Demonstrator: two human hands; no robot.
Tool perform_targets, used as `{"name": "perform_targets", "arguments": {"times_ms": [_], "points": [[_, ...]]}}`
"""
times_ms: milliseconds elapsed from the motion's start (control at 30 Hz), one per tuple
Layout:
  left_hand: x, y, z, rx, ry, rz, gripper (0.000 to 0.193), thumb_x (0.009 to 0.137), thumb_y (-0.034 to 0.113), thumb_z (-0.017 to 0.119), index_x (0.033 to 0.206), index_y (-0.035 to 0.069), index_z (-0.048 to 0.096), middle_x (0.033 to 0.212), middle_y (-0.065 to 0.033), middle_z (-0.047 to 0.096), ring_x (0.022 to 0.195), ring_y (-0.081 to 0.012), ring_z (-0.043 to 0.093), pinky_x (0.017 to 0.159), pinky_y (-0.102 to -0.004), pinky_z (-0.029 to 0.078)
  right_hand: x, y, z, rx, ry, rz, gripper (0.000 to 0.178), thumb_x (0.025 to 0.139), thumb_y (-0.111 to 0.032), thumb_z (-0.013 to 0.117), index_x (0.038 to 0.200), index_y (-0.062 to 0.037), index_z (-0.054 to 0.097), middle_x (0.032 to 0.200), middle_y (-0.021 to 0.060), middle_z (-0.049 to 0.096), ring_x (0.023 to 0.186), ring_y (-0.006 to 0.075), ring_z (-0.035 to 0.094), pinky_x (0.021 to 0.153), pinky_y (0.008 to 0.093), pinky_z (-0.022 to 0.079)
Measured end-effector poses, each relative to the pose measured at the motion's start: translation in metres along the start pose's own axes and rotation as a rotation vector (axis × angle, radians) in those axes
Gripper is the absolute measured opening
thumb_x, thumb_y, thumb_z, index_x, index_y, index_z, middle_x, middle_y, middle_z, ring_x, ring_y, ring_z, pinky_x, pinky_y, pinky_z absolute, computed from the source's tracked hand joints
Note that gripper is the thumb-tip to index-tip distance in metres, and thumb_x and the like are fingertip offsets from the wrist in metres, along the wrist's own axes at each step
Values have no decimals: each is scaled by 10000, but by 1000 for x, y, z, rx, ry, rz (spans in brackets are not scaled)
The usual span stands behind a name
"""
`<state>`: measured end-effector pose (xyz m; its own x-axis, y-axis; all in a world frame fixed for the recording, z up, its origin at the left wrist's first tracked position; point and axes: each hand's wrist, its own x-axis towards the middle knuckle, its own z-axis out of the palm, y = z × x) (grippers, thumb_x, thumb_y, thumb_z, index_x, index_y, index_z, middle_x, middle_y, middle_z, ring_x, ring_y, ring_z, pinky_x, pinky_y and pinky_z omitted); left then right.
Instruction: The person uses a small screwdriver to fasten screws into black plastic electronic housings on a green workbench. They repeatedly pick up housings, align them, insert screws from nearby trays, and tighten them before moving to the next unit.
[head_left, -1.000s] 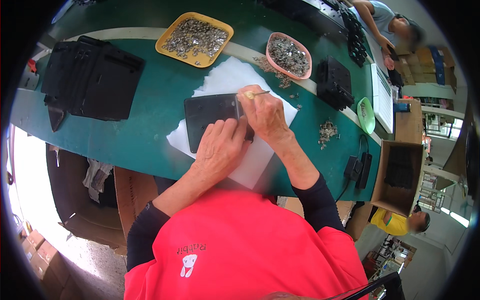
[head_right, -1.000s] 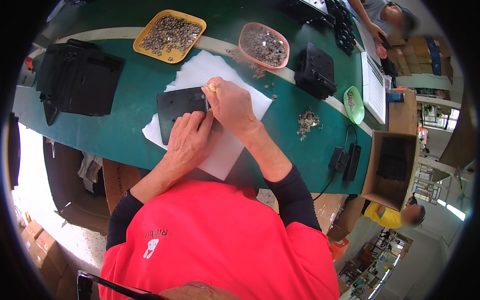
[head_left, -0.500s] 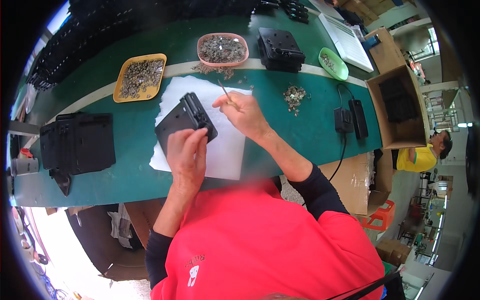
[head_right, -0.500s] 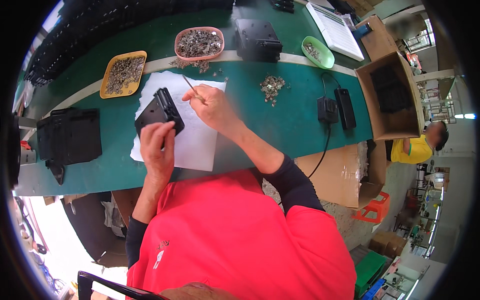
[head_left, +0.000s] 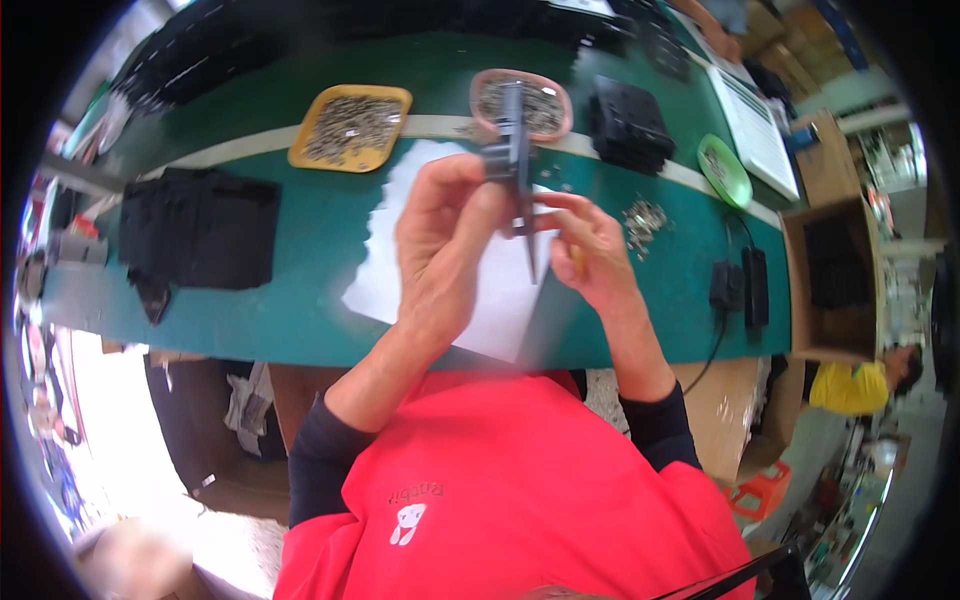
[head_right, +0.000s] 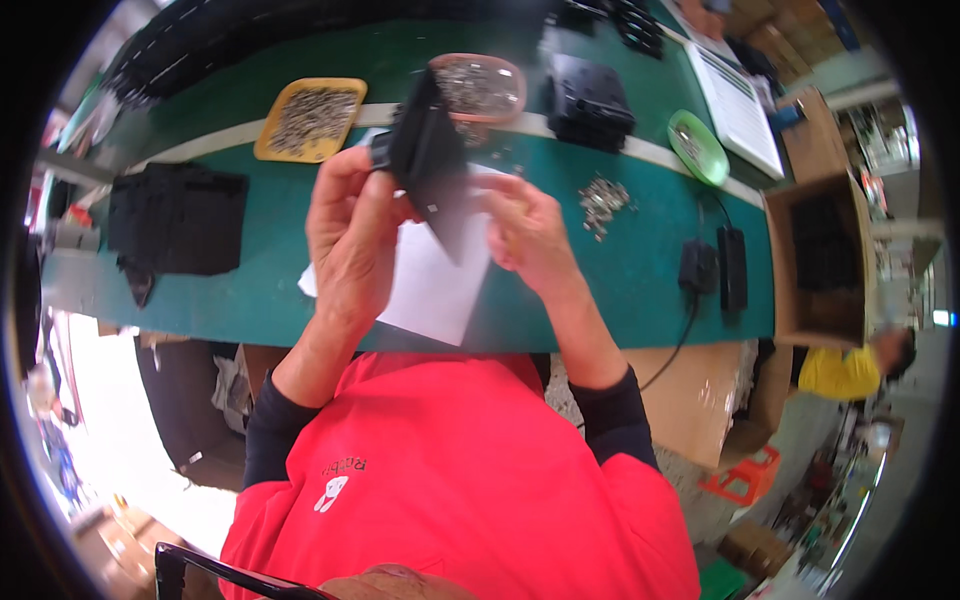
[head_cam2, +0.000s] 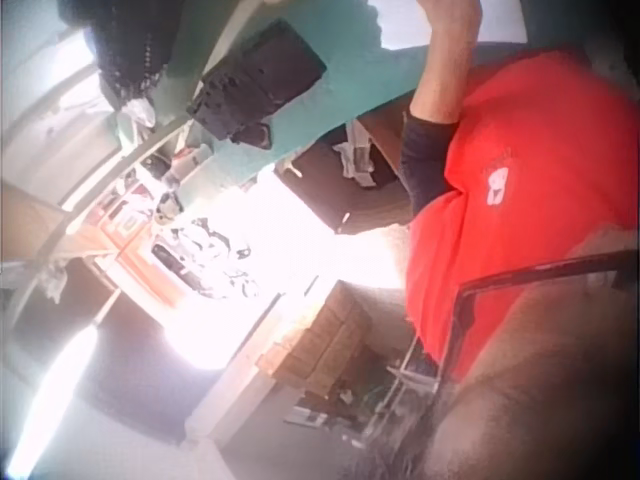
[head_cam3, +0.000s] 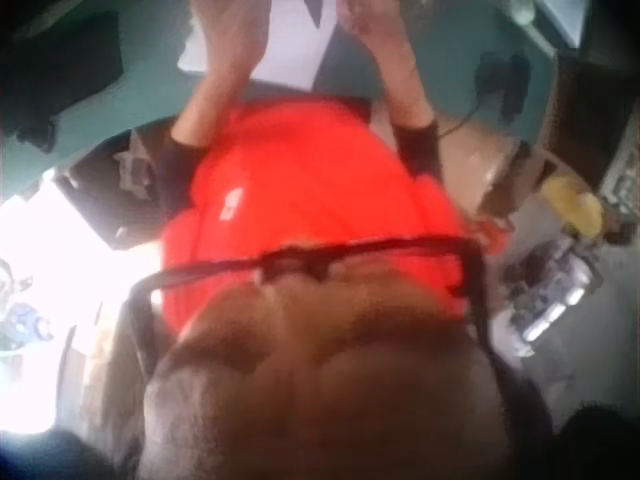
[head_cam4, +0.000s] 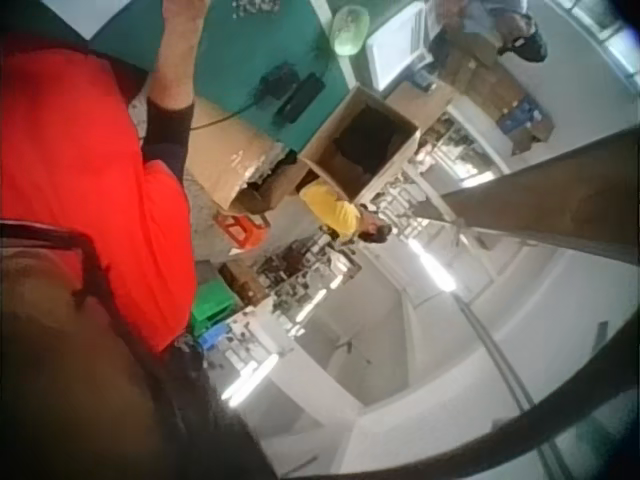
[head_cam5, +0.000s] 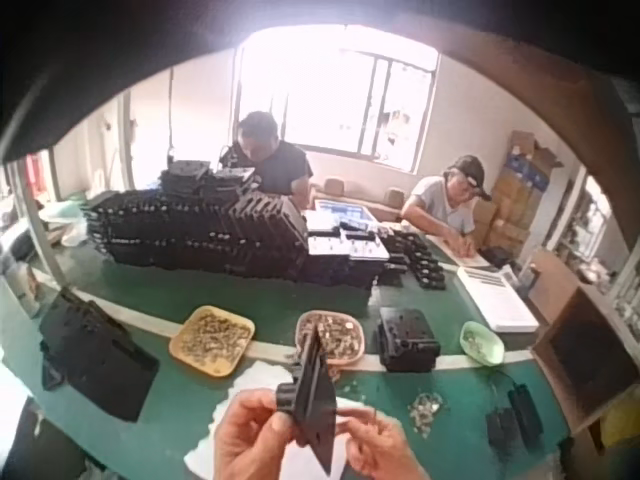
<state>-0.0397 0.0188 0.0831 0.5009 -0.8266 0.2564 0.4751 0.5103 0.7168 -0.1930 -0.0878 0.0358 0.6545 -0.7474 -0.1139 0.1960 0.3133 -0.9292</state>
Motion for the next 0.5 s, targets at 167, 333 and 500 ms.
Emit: {"name": "perform_targets", "arguments": {"times_ms": [167, 333, 500], "points": [[17, 0, -5, -156, 7, -243, 141, 986, 148, 571, 1100, 70, 540, 910, -26, 632, 820, -97, 615, 666, -243, 476, 4, -1, -22, 351, -92, 128, 274, 976, -175, 578, 1197, -16, 541, 946, 98, 675, 388, 43, 414, 321, 178, 298], [39, 35, -45, 830, 4, 146, 317, 915, 218, 678, 1141, 21, 575, 892, -78, 649, 823, -181, 650, 700, -305, 511, 19, -15, -29, 431, -13, 67, 174, 1021, -190, 487, 1109, -60, 562, 709, 49, 594, 373, 56, 367, 310, 197, 276], [56, 122, -158, 2287, 452, 577, 307, 845, 310, 694, 1042, 74, 684, 1034, -110, 626, 987, -314, 605, 809, -438, 490, 48, -61, -80, 305, 240, -134, 51, 963, -132, 593, 938, -98, 563, 704, 26, 578, 459, 102, 476, 332, 209, 322]]}}
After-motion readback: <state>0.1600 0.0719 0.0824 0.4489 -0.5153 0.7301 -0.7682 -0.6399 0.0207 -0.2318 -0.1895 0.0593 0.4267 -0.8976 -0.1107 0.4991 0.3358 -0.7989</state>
